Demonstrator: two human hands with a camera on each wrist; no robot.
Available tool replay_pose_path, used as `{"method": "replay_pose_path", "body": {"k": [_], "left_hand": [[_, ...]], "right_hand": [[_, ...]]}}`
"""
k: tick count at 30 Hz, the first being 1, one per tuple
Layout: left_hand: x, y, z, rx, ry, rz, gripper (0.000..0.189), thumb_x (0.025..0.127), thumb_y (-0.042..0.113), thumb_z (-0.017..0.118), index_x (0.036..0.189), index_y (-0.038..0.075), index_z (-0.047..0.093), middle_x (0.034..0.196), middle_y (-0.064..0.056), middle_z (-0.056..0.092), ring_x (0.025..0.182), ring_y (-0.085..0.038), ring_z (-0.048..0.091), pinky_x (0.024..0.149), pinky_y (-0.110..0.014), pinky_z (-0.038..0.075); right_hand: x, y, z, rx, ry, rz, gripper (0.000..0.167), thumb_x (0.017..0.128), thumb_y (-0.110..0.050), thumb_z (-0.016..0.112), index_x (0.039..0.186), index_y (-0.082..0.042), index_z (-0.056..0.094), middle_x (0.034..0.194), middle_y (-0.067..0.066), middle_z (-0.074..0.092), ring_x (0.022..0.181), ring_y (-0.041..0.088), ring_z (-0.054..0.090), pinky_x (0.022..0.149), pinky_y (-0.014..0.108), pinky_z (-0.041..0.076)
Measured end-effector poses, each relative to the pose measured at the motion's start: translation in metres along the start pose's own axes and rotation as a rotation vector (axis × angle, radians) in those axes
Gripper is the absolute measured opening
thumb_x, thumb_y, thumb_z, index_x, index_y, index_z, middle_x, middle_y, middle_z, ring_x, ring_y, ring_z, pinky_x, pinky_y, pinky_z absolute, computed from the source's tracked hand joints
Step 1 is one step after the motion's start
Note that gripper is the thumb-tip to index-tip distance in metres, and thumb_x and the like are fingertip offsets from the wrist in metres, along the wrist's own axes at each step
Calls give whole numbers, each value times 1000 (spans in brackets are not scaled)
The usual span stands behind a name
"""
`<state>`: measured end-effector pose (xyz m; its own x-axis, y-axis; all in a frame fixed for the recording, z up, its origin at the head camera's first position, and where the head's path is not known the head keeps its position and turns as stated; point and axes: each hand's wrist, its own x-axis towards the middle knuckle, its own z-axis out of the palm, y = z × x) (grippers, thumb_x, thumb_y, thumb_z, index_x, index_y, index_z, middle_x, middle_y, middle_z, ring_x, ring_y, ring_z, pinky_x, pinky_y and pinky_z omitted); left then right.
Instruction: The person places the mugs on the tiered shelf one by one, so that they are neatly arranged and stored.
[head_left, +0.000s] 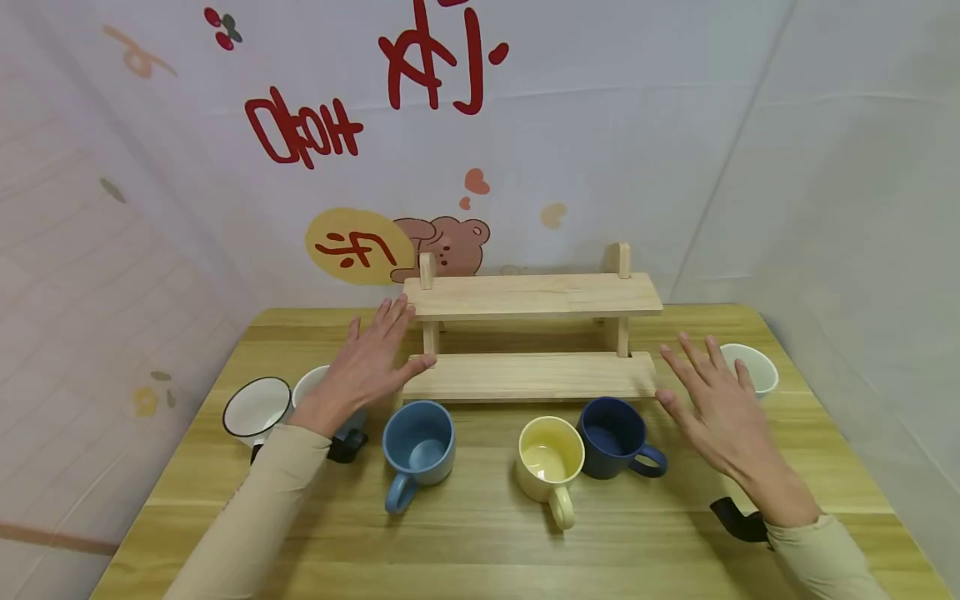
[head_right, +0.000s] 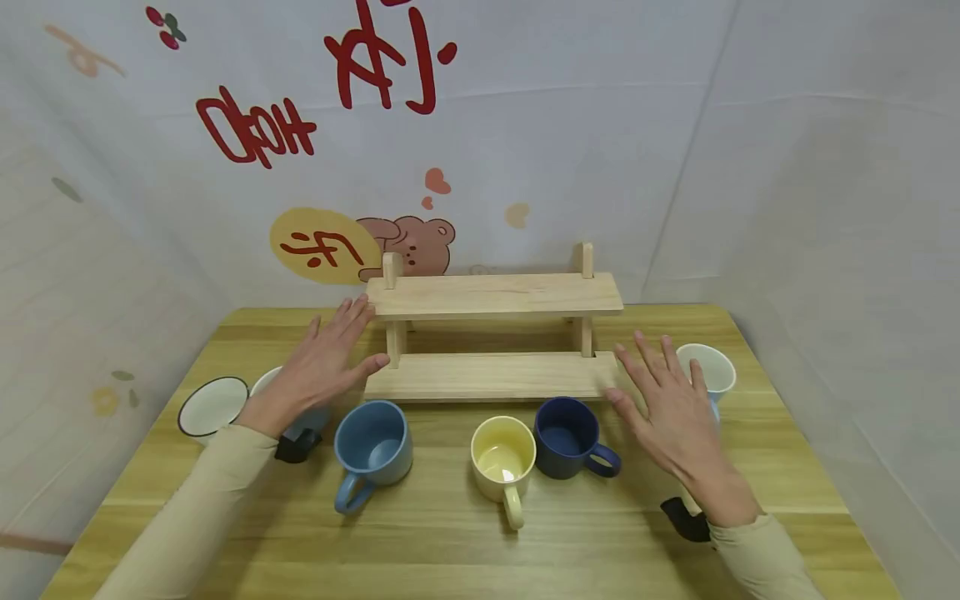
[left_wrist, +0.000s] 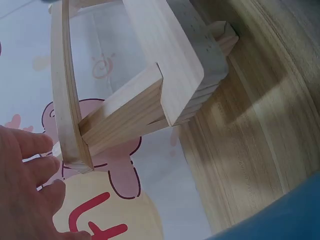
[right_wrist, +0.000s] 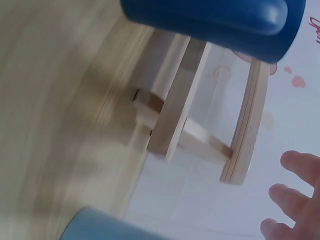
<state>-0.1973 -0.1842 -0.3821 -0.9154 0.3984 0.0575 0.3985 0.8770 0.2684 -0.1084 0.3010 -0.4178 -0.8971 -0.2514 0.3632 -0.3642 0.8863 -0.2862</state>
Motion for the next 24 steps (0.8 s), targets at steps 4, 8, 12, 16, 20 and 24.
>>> {"method": "replay_pose_path", "body": {"k": [4, 8, 12, 16, 20, 24], "left_hand": [[2, 0, 0, -14, -22, -4, 98, 99, 74, 42, 166, 7, 19, 174, -9, 5, 160, -30, 3, 123, -66, -1], [3, -1, 2, -20, -40, -7, 98, 99, 74, 42, 166, 6, 17, 174, -9, 5, 160, -30, 3, 123, -65, -2], [4, -2, 4, -26, -47, -9, 98, 99, 73, 42, 166, 6, 16, 174, -9, 5, 160, -30, 4, 123, -66, -1], [4, -4, 3, -32, -51, -8, 96, 100, 71, 43, 166, 6, 16, 174, -9, 5, 159, -31, 5, 123, -67, 0], [6, -5, 3, -33, -50, -3, 95, 101, 70, 43, 166, 5, 17, 174, -10, 6, 159, -31, 6, 123, -66, 2], [8, -3, 3, -30, -46, 1, 96, 101, 72, 42, 166, 5, 17, 174, -11, 7, 159, -31, 7, 123, -66, 4]], "right_hand": [[-10, 11, -7, 26, 21, -1, 60, 108, -36, 52, 161, -10, 39, 169, 16, 25, 158, 38, 10, 119, 73, 6], [-22, 23, -14, 68, 47, 19, 60, 108, -33, 53, 159, -5, 39, 168, 18, 28, 156, 42, 14, 120, 71, 7], [-33, 36, -21, 142, 78, 41, 58, 109, -28, 52, 159, -1, 38, 165, 24, 31, 157, 41, 15, 126, 60, 8], [-43, 48, -28, 190, 91, 103, 57, 110, -25, 49, 161, -5, 34, 166, 21, 31, 158, 35, 15, 127, 55, 9], [-52, 58, -32, 205, 107, 168, 56, 110, -23, 47, 162, -9, 34, 167, 17, 31, 155, 38, 21, 124, 63, 13], [-61, 66, -35, 212, 124, 231, 54, 110, -23, 45, 162, -9, 35, 164, 23, 33, 150, 50, 26, 121, 67, 15]]}}
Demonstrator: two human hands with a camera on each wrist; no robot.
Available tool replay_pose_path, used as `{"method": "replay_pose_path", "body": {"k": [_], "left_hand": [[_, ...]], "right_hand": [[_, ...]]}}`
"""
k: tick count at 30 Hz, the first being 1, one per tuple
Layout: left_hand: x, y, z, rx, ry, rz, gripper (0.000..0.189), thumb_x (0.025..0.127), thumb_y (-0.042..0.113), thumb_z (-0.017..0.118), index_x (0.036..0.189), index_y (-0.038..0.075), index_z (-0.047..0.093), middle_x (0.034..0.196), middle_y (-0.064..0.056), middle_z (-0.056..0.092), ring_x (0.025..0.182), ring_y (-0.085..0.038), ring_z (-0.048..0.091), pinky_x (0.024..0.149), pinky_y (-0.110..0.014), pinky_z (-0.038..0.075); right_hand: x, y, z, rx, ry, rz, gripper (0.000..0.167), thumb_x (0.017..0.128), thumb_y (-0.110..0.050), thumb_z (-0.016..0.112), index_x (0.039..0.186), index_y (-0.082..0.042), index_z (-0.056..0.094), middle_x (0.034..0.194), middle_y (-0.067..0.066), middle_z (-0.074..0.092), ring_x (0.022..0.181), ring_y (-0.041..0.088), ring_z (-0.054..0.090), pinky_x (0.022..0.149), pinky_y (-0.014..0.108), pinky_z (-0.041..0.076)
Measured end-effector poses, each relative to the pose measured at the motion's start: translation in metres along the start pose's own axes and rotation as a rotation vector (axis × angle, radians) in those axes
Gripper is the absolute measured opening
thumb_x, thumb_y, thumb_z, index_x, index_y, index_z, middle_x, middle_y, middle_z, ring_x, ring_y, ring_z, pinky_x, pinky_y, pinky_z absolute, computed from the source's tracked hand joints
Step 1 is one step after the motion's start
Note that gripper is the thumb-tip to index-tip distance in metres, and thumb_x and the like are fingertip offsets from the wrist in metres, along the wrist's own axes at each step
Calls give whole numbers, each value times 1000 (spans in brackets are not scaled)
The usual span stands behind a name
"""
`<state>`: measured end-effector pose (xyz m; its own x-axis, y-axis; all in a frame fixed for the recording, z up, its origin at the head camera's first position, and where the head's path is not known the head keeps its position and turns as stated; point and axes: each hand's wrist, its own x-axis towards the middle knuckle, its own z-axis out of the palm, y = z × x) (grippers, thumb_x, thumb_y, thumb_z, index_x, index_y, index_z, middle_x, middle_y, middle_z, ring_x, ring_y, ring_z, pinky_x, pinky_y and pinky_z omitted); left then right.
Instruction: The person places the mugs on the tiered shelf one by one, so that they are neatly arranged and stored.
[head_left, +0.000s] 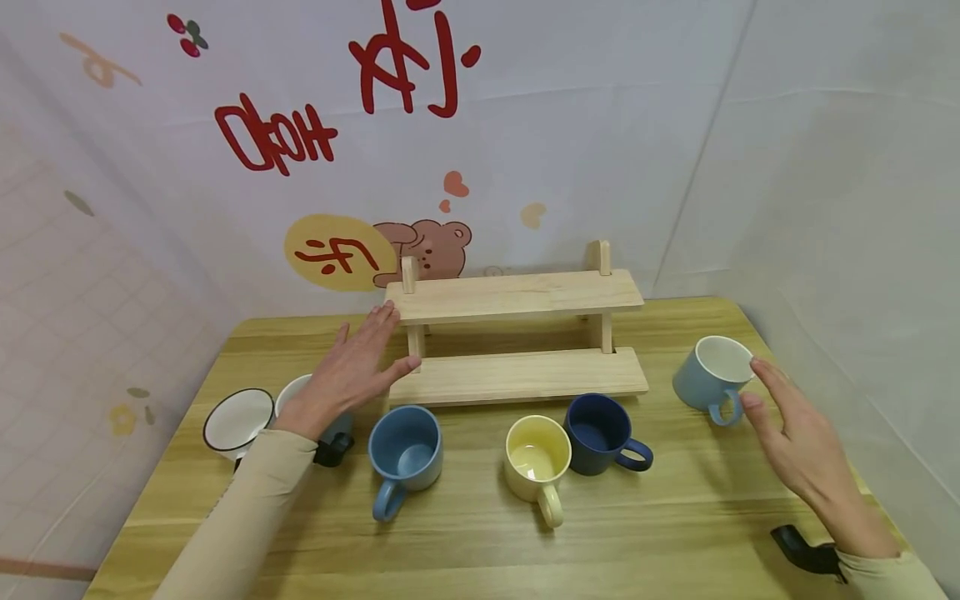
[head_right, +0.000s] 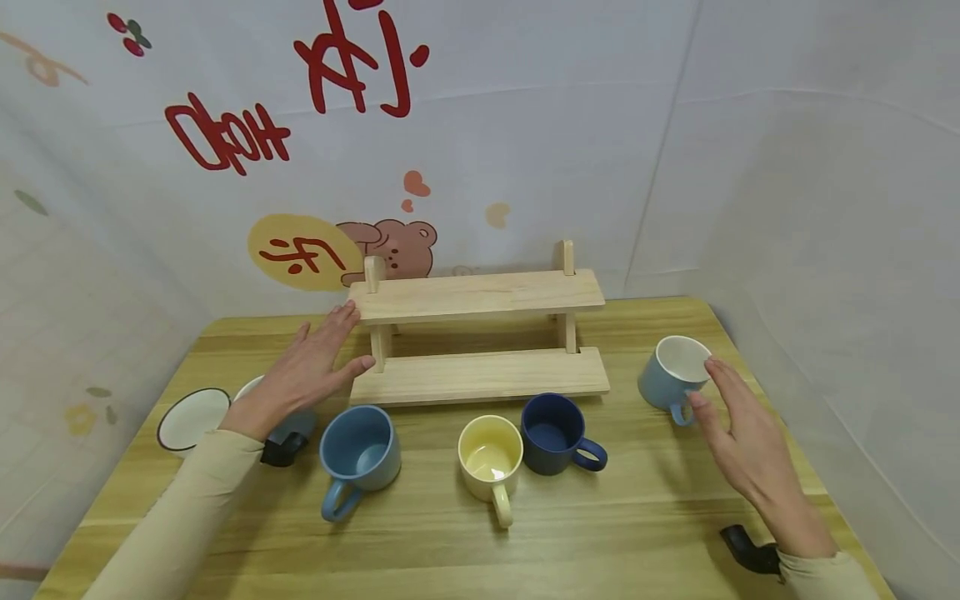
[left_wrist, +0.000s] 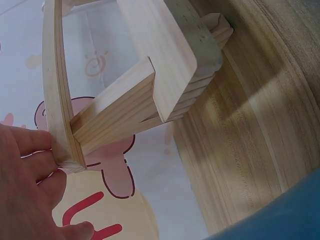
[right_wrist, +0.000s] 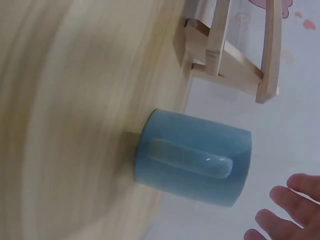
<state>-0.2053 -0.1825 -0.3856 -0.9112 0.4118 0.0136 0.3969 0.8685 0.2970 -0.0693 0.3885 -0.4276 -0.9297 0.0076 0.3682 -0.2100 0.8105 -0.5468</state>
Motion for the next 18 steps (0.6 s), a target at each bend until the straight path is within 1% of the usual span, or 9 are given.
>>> {"method": "replay_pose_path", "body": {"k": [3, 5, 8, 10, 11, 13, 14, 16, 18], "left_hand": [[0, 0, 0, -4, 3, 2, 97, 100, 72, 42, 166, 5, 17, 174, -11, 7, 159, -31, 7, 123, -66, 3], [0, 0, 0, -7, 7, 3, 97, 100, 72, 42, 165, 5, 18, 174, -11, 7, 159, -31, 7, 123, -66, 3], [0, -1, 0, -8, 14, 6, 97, 100, 72, 42, 165, 4, 19, 173, -12, 8, 159, -32, 8, 123, -67, 5], [0, -1, 1, -9, 17, 2, 97, 100, 72, 43, 165, 4, 19, 173, -12, 8, 159, -32, 9, 123, -66, 5], [0, -1, 1, -10, 17, 1, 97, 100, 73, 43, 165, 4, 19, 173, -11, 8, 159, -31, 9, 123, -66, 5], [0, -1, 1, -14, 16, 0, 97, 100, 72, 43, 165, 4, 19, 173, -12, 8, 159, -31, 9, 123, -65, 5], [0, -1, 1, -15, 15, -1, 97, 100, 72, 43, 165, 4, 19, 173, -11, 8, 159, -31, 9, 124, -65, 5], [0, -1, 1, -15, 11, -1, 97, 100, 72, 43, 165, 4, 19, 173, -12, 8, 159, -31, 9, 124, -64, 6], [0, -1, 1, -15, 7, 1, 97, 100, 72, 43, 165, 4, 18, 173, -12, 8, 159, -31, 9, 124, -64, 6]], "right_hand": [[-3, 4, -2, -6, 1, 49, 54, 111, -23, 43, 161, -7, 35, 159, 32, 36, 144, 60, 29, 115, 74, 17], [-4, 6, -3, -14, -8, 80, 53, 111, -24, 43, 160, -5, 36, 155, 37, 38, 137, 66, 33, 108, 80, 21], [-5, 10, -3, -23, -40, 119, 52, 112, -25, 42, 157, 1, 39, 147, 41, 44, 126, 69, 41, 95, 80, 31], [-6, 13, -2, -26, -67, 145, 51, 112, -26, 42, 153, 4, 44, 141, 42, 49, 117, 69, 48, 86, 75, 39], [-6, 14, -2, -25, -79, 155, 50, 112, -26, 43, 151, 6, 47, 138, 42, 52, 115, 68, 51, 83, 70, 43], [-6, 18, 0, -15, -108, 176, 49, 112, -26, 44, 146, 8, 51, 134, 41, 56, 111, 64, 56, 78, 53, 50], [-6, 20, 1, -10, -114, 184, 48, 112, -26, 45, 143, 9, 54, 131, 39, 59, 106, 56, 64, 75, 43, 52], [-5, 25, 3, 18, -131, 204, 47, 112, -26, 46, 139, 10, 57, 125, 36, 64, 100, 31, 72, 71, 24, 48], [-3, 29, 3, 71, -155, 231, 49, 112, -27, 45, 138, 13, 56, 120, 33, 68, 93, 6, 69, 68, 12, 44]]}}
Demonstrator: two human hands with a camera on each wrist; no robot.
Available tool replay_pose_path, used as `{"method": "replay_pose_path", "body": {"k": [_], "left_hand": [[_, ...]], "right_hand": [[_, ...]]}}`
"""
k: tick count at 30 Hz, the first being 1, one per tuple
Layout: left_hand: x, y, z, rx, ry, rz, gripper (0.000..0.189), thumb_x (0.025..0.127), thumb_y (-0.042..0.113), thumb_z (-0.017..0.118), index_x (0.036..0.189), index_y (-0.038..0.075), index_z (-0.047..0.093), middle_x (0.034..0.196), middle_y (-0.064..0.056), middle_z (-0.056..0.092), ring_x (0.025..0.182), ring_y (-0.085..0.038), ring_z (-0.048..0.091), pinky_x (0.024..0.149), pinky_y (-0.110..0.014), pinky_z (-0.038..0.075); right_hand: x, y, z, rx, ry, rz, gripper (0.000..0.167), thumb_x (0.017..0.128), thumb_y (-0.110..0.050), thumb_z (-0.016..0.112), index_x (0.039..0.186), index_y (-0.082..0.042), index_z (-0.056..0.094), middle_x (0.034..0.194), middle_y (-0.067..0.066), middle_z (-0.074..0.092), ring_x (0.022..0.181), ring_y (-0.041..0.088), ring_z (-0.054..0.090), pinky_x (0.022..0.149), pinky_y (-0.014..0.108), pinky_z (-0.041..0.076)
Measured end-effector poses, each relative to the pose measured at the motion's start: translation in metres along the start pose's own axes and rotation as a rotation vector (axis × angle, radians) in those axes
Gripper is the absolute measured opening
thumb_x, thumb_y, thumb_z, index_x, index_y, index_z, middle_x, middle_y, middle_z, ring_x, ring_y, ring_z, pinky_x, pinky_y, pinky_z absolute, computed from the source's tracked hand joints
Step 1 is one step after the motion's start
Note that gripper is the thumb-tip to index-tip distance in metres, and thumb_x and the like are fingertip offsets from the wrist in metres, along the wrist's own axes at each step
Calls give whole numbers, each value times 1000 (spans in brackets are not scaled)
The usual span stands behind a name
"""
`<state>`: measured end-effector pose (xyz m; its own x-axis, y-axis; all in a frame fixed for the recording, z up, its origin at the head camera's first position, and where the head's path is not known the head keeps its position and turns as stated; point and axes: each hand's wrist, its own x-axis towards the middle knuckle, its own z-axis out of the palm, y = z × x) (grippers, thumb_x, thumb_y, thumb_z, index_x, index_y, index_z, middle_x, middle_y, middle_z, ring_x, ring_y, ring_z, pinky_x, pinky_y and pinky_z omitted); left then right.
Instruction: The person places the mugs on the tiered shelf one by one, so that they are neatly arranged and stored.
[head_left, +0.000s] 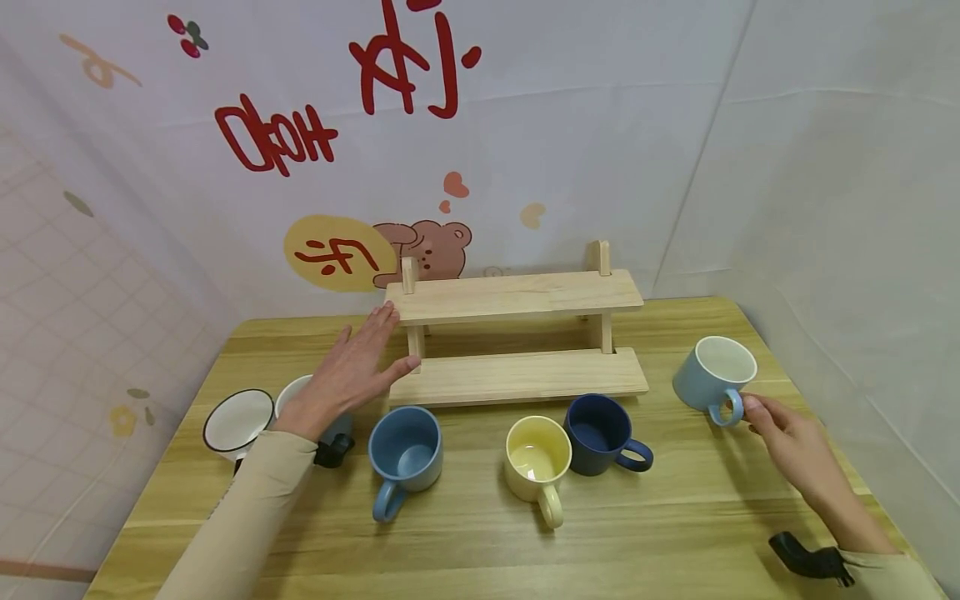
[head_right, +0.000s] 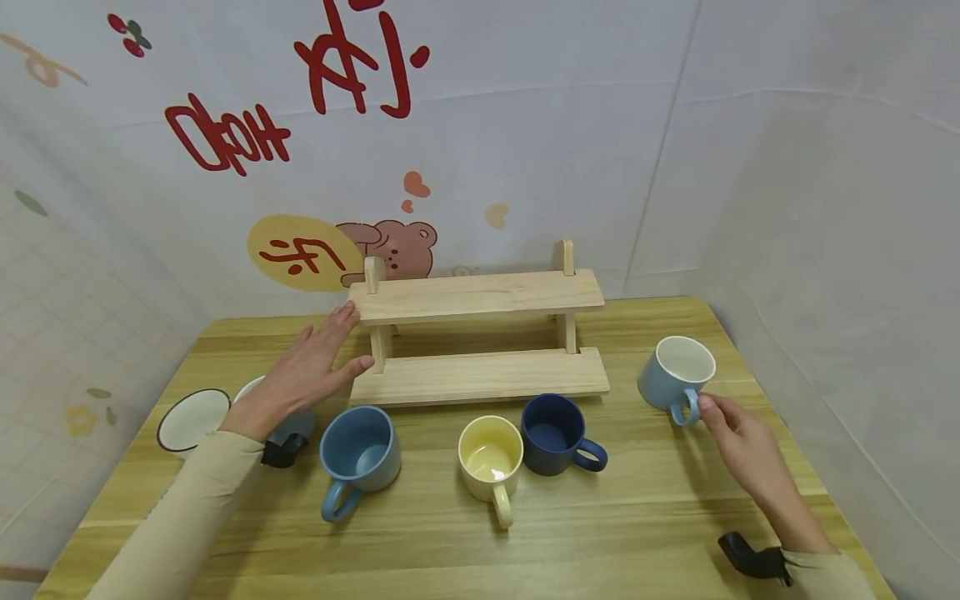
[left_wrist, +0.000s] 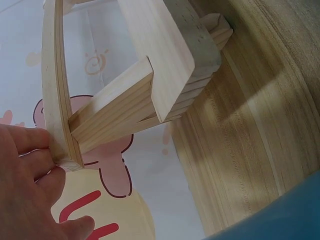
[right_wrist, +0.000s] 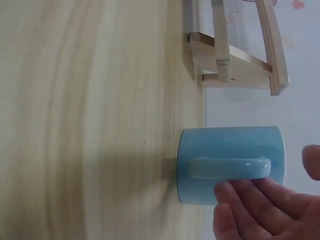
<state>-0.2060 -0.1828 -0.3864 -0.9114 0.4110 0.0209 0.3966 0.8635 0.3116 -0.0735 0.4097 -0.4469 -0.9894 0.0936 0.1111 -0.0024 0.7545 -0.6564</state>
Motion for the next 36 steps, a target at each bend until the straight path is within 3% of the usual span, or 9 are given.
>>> {"method": "replay_pose_path", "body": {"k": [2, 3, 6, 11, 20, 26, 30, 36], "left_hand": [[0, 0, 0, -2, -3, 0, 97, 100, 71, 44, 165, 4, 18, 173, -13, 7, 159, -31, 8, 124, -64, 6], [0, 0, 0, -1, -6, -1, 97, 100, 71, 44, 165, 4, 17, 173, -13, 7, 159, -32, 8, 124, -64, 6], [0, 0, -1, -2, -11, -4, 97, 100, 70, 44, 165, 4, 17, 173, -13, 7, 159, -31, 8, 124, -63, 6], [1, 1, 0, -8, -4, 7, 96, 101, 68, 46, 165, 4, 17, 173, -12, 6, 159, -31, 8, 125, -62, 7], [-1, 1, 4, -17, 20, 13, 95, 101, 67, 46, 164, 2, 20, 173, -13, 9, 159, -32, 10, 124, -63, 9], [-3, 1, 5, -40, 28, 14, 93, 102, 67, 46, 165, 3, 19, 174, -12, 8, 159, -31, 9, 125, -62, 8], [-3, 0, 6, -41, 27, 15, 94, 102, 67, 46, 165, 3, 18, 174, -11, 7, 159, -31, 8, 125, -62, 7], [-4, -1, 7, -51, 39, 12, 93, 102, 66, 47, 165, 2, 19, 173, -12, 8, 159, -31, 9, 124, -62, 9]], "right_hand": [[3, 3, 0, 72, -34, 30, 52, 113, -28, 44, 138, 17, 53, 116, 29, 70, 89, -12, 59, 70, 7, 45], [4, 4, 0, 102, -57, 45, 54, 113, -29, 43, 139, 18, 52, 117, 26, 70, 90, -15, 58, 70, 7, 46], [8, 8, 1, 180, -107, 81, 57, 113, -31, 43, 136, 20, 52, 116, 11, 73, 93, -14, 59, 74, 8, 49], [14, 14, 4, 294, -136, 69, 50, 113, -29, 45, 129, 15, 61, 107, -9, 76, 98, -10, 63, 81, 10, 50], [14, 15, 15, 758, -143, 42, 32, 110, -13, 51, 111, 14, 69, 100, 0, 78, 97, 3, 72, 87, 13, 53], [10, 10, 18, 880, -92, 40, 30, 110, -15, 50, 109, 7, 71, 96, -1, 74, 98, 4, 70, 87, 13, 53], [8, -1, 17, 971, -68, -15, 29, 111, -11, 47, 106, 5, 71, 100, 1, 72, 100, 6, 70, 91, 14, 52], [8, -35, 10, 968, 11, -119, 30, 110, -7, 47, 100, 8, 70, 99, 3, 71, 101, 10, 69, 94, 15, 51]]}}
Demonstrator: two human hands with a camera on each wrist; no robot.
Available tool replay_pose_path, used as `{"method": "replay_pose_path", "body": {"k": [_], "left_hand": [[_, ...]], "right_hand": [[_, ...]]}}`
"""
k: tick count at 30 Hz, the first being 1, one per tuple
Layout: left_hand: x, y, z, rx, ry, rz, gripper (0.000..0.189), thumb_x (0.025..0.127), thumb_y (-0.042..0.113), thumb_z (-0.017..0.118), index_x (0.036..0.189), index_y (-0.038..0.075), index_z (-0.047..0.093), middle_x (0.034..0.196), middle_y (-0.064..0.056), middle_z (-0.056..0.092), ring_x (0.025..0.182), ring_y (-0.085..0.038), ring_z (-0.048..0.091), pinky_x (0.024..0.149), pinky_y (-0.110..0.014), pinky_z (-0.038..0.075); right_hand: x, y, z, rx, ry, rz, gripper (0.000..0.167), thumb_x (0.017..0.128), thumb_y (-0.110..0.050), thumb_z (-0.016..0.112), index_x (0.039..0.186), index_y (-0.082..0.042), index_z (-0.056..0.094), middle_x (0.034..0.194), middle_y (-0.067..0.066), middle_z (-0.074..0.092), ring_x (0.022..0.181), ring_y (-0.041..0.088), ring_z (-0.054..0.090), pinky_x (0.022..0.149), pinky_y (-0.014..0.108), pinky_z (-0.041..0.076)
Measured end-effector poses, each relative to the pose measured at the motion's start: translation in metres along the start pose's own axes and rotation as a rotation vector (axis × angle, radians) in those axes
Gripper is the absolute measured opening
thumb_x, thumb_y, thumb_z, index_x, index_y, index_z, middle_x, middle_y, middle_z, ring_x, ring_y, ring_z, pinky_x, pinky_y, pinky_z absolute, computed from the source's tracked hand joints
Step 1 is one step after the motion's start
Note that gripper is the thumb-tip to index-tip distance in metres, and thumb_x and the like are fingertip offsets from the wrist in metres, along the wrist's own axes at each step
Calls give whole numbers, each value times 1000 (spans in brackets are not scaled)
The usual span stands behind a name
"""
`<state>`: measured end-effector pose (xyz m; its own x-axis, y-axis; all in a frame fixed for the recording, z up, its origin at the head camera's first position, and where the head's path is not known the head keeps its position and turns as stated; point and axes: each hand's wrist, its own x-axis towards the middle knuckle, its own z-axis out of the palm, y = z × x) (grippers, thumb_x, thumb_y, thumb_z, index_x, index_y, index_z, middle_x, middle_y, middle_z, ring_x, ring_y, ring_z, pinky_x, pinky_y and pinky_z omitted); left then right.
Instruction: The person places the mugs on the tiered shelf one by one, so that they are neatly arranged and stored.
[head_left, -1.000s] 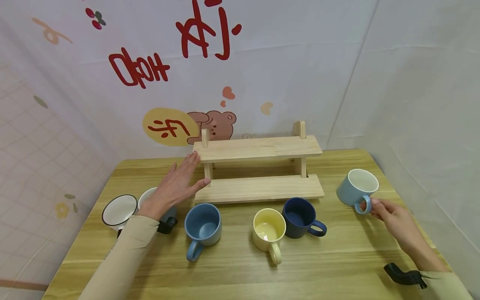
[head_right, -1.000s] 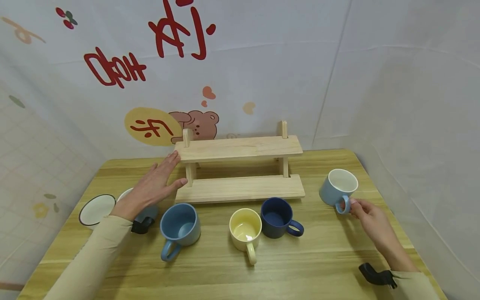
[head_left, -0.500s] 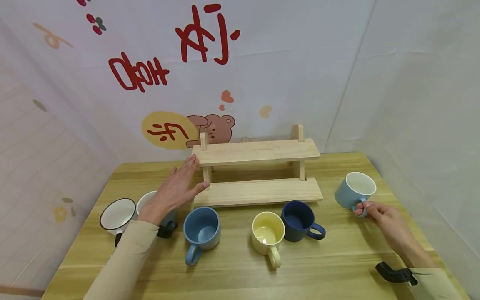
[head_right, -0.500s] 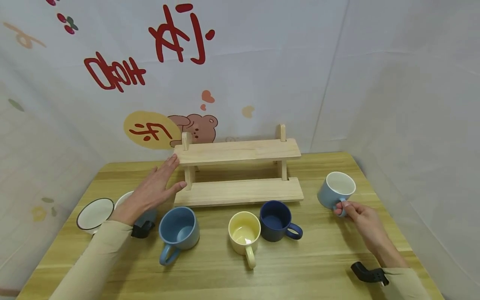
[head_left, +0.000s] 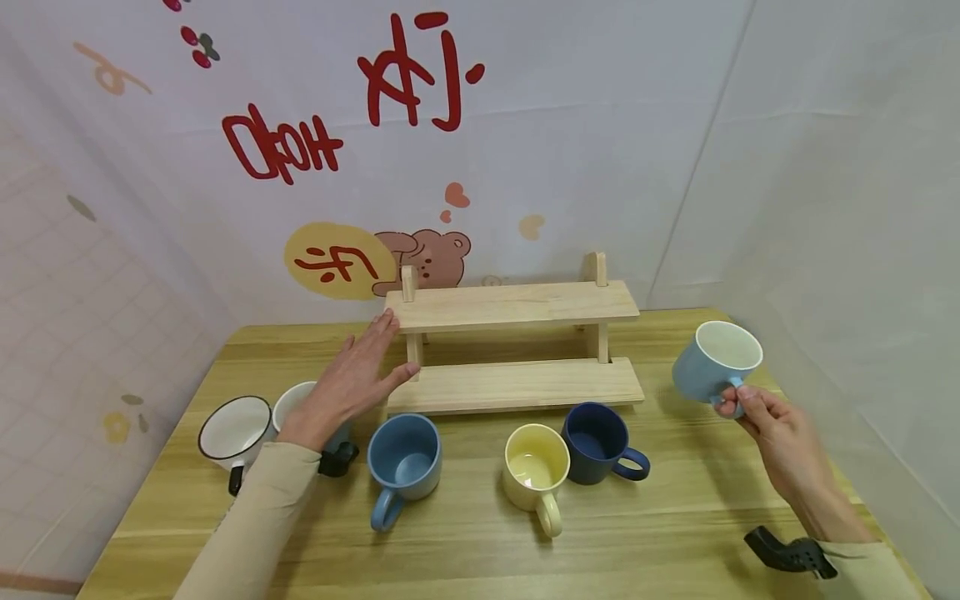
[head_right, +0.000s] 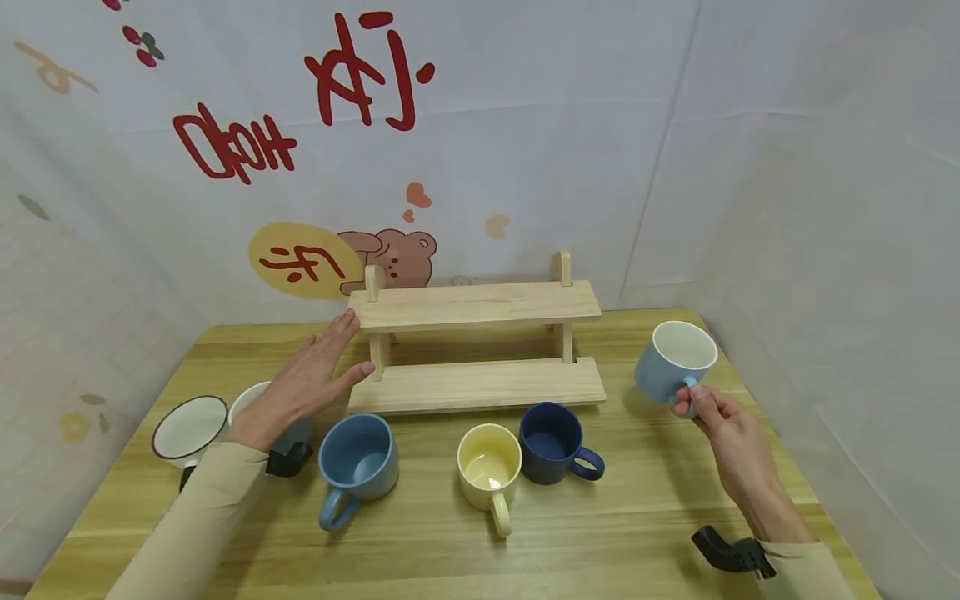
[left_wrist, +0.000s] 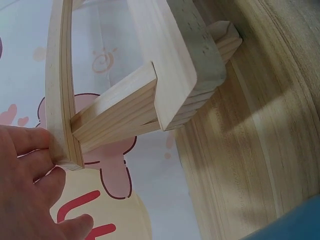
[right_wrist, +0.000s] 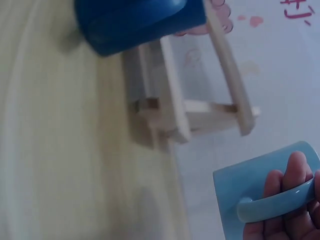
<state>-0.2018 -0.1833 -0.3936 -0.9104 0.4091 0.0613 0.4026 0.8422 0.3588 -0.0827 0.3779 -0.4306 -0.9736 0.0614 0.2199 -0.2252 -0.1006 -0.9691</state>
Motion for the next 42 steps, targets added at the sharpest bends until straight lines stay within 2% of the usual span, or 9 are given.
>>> {"method": "replay_pose_path", "body": {"k": [6, 13, 18, 30, 42], "left_hand": [[-2, -1, 0, 3, 8, -4, 94, 102, 66, 48, 164, 1, 21, 173, -13, 9, 159, -32, 9, 124, -63, 8], [-1, 0, 1, 3, 12, 2, 94, 101, 67, 47, 164, 2, 21, 173, -13, 9, 159, -31, 9, 125, -62, 8], [-2, 1, 1, -4, 12, -6, 95, 101, 67, 48, 164, 2, 21, 173, -13, 9, 159, -31, 10, 125, -61, 7], [-1, 3, 0, -9, 18, -12, 94, 101, 65, 50, 164, 3, 21, 173, -12, 10, 159, -31, 10, 125, -61, 9], [-2, 5, 0, -17, 12, -19, 95, 100, 67, 49, 164, 2, 22, 173, -13, 10, 159, -32, 10, 125, -61, 9]], "right_hand": [[10, -26, 28, -31, -5, -38, 29, 110, -10, 48, 102, 12, 66, 96, 3, 69, 100, 14, 68, 96, 17, 50], [23, -45, 56, 14, -40, -81, 27, 110, -6, 48, 100, 6, 69, 99, 6, 67, 99, 17, 67, 95, 20, 51], [36, -54, 75, 46, -62, -91, 26, 110, -7, 49, 101, 7, 68, 95, 5, 69, 99, 16, 69, 96, 21, 52], [71, -61, 113, 72, -97, -53, 25, 108, -13, 55, 105, 8, 68, 92, 4, 71, 96, 15, 68, 96, 20, 52], [99, -51, 139, 1, -101, 42, 28, 107, -22, 58, 108, 4, 68, 92, 0, 72, 97, 12, 65, 97, 19, 51]]}}
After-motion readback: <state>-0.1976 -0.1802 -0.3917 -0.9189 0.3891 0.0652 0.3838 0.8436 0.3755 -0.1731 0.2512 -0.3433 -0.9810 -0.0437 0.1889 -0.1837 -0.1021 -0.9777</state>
